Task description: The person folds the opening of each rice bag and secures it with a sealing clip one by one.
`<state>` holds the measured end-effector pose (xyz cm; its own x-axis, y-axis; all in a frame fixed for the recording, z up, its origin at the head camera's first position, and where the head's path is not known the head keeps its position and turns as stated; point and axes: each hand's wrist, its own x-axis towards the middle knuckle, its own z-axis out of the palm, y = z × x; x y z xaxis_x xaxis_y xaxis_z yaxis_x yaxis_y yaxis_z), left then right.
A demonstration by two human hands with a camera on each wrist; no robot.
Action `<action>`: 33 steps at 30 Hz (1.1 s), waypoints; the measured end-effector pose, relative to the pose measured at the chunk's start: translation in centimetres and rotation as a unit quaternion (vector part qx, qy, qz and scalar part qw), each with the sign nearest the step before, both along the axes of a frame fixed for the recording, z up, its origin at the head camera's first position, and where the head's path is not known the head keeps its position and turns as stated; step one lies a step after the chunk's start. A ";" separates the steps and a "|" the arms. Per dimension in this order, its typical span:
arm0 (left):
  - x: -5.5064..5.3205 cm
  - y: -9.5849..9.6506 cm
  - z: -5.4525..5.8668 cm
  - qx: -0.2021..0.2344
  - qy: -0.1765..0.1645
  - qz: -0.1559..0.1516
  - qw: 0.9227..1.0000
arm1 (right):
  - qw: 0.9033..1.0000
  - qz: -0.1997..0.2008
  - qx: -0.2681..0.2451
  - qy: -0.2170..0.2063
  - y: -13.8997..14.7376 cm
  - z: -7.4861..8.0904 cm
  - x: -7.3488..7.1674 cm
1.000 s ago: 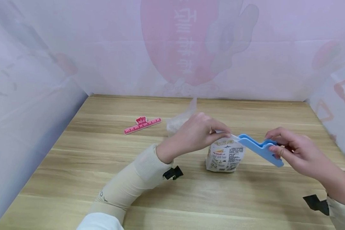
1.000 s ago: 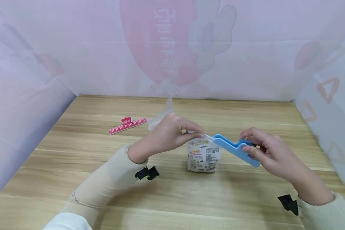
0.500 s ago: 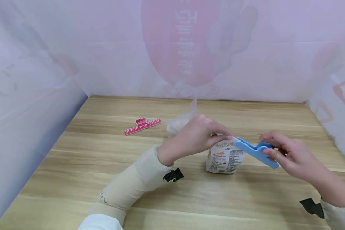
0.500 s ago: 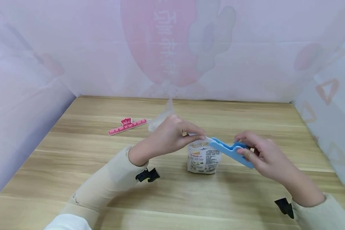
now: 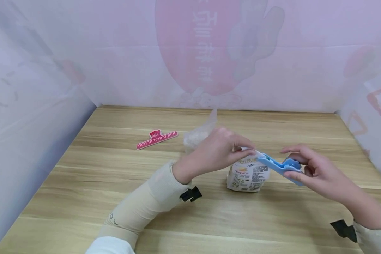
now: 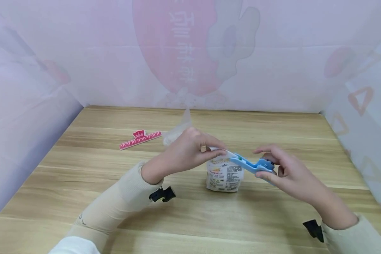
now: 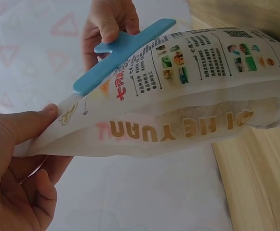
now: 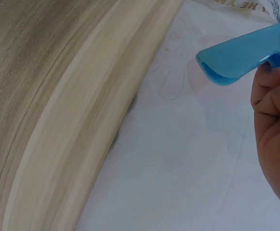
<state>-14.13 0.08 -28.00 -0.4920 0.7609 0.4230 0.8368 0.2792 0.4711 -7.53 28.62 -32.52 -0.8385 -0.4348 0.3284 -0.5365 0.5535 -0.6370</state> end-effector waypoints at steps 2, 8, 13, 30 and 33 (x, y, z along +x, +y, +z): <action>0.2 0.0 -0.1 0.003 -0.030 0.002 1.000 | 1.000 -0.001 0.008 0.006 -0.2 0.1 0.0; 0.5 -0.3 -1.0 0.039 -0.097 0.024 0.994 | 1.000 -0.004 0.021 0.013 -0.4 0.1 0.1; 0.4 -1.0 -2.0 0.058 -0.136 0.055 0.988 | 1.000 0.007 0.015 0.010 -0.5 0.0 0.0; 0.8 -1.4 -3.2 0.091 -0.228 0.087 0.965 | 1.000 0.005 -0.005 -0.002 -0.6 -0.5 -0.4; 0.8 -1.4 -3.2 0.096 -0.224 0.089 0.966 | 1.000 0.007 -0.009 -0.003 -0.6 -0.5 -0.4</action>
